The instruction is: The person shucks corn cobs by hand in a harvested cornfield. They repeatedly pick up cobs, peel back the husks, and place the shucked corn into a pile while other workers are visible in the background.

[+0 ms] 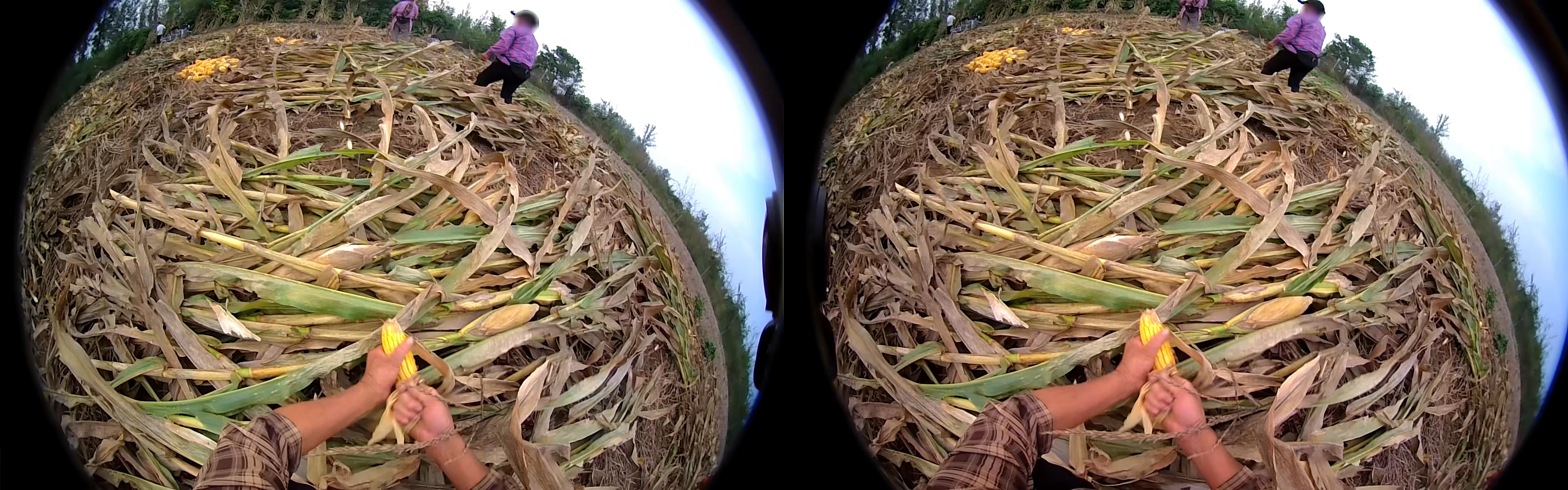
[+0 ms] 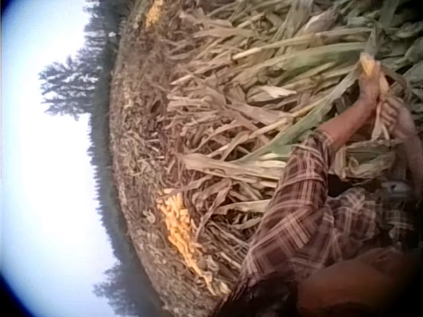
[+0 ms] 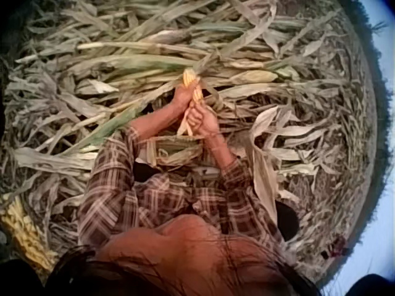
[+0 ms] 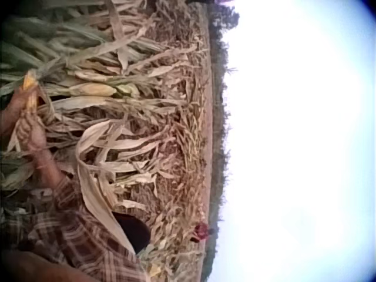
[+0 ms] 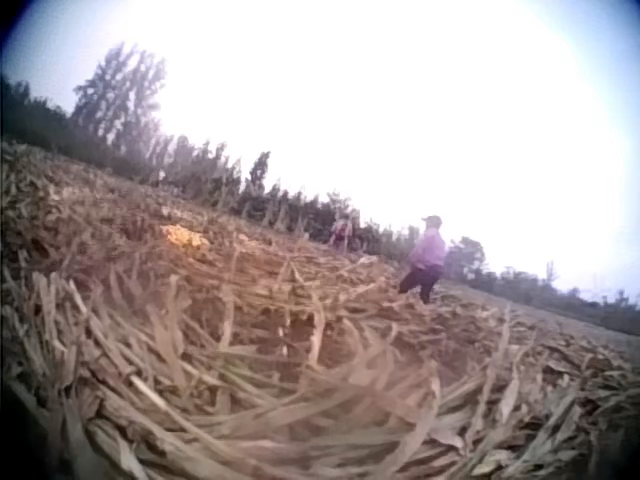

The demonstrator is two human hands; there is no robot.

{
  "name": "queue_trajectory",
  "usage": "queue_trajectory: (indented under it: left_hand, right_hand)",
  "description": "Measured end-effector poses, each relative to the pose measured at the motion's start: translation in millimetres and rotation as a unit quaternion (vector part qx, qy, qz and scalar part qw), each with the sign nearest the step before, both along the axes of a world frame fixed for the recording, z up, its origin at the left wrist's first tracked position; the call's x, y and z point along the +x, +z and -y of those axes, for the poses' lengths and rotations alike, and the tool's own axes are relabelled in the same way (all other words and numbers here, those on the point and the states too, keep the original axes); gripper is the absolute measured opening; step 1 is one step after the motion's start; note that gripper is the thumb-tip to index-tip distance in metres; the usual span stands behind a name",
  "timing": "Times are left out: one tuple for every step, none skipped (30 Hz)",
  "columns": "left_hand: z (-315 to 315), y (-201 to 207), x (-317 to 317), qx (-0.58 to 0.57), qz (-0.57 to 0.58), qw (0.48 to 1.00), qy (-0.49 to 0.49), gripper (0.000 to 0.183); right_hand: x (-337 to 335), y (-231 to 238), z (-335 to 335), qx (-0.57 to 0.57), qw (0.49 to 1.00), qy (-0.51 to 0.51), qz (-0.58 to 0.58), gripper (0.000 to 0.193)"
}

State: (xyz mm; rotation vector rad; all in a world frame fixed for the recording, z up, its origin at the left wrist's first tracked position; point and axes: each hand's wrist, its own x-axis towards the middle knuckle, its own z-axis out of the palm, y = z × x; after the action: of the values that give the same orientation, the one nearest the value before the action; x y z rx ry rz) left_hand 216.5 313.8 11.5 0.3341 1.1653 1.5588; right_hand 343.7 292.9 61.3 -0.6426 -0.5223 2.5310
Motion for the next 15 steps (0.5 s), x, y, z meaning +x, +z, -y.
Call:
queue_trajectory:
  left_hand:
    - [-4,-1,-9,0.016,0.076,0.997,0.019,0.031]
    - [-4,3,-16,0.021,0.055,0.996,0.06,0.031]
    - [-17,-6,-38,-0.042,0.079,0.99,0.107,0.028]
    - [-19,12,-60,0.016,0.183,0.974,0.136,0.029]
    - [-18,26,-85,0.074,0.191,0.972,0.116,0.031]
    - [-14,41,-90,0.147,0.145,0.974,0.088,0.032]
    - [-8,56,-86,0.164,0.139,0.973,0.08,0.031]
    - [0,68,-83,0.17,0.127,0.976,0.052,0.03]
    - [7,81,-82,0.182,0.111,0.977,0.026,0.03]
    - [11,92,-77,0.175,0.102,0.978,0.038,0.029]
    - [17,100,-79,0.194,0.127,0.972,0.031,0.027]
    - [23,107,-78,0.216,0.111,0.97,0.026,0.027]
    - [32,113,-79,0.234,0.09,0.968,0.027,0.028]
    - [44,123,-80,0.209,-0.005,0.978,-0.01,0.029]
    - [56,130,-83,0.179,-0.101,0.978,-0.039,0.03]
  right_hand:
    - [4,13,15,0.051,0.993,0.09,0.05,0.019]
    - [21,19,22,0.017,0.983,0.132,0.128,0.019]
    - [51,8,24,0.0,0.966,0.243,0.085,0.02]
    - [84,1,21,0.061,0.929,0.302,0.206,0.024]
    - [106,-1,22,0.123,0.864,0.37,0.319,0.03]
    - [107,12,16,0.239,0.847,0.346,0.326,0.036]
    - [91,32,5,0.355,0.819,0.32,0.318,0.044]
    - [66,55,-3,0.324,0.862,0.296,0.254,0.049]
    - [38,77,-8,0.433,0.807,0.257,0.308,0.05]
    - [16,86,-10,0.505,0.794,0.144,0.305,0.054]
    - [-10,95,-13,0.49,0.816,0.055,0.302,0.058]
    - [-26,87,-17,0.453,0.846,0.047,0.276,0.062]
    - [-46,77,-19,0.414,0.876,0.045,0.242,0.067]
    - [-66,75,-8,0.443,0.878,0.071,0.169,0.055]
    - [-72,65,3,0.366,0.89,0.182,0.202,0.032]
